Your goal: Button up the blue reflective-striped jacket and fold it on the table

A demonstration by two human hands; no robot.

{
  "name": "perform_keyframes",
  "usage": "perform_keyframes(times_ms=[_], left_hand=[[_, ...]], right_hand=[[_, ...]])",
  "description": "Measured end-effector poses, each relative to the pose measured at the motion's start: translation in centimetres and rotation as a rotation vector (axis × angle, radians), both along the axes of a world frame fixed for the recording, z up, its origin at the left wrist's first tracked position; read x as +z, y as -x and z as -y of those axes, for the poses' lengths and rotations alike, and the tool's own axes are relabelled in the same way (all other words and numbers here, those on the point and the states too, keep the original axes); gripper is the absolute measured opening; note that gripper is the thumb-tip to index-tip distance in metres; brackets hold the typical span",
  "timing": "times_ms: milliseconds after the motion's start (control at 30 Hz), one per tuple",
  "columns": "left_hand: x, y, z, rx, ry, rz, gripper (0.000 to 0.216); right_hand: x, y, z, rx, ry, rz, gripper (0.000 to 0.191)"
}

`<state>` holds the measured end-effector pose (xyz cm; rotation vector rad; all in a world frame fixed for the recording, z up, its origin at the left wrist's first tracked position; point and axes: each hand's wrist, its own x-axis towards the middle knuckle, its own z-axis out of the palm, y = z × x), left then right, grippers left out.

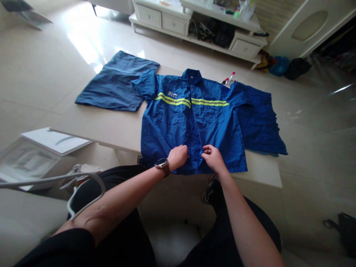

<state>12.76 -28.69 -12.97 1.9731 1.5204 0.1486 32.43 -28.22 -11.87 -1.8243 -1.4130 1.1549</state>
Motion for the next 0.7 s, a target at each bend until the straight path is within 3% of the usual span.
perform_keyframes(times_ms=[267, 500, 700], left_hand=[[0.5, -0.6, -0.9, 0.082, -0.018, 0.157, 0.002], [3.8, -0.5, -2.3, 0.208, -0.1, 0.579, 0.019], [4.9, -0.7, -2.5, 0.244, 0.147, 0.699, 0.025]], right_hand=[[1.7, -0.4, 0.0, -0.033, 0.096, -0.274, 0.036], [4.0, -0.2, 0.5, -0.116, 0.079, -0.454, 0.034], [4.1, 0.6, 0.7, -0.081, 0.045, -0.442, 0.027]])
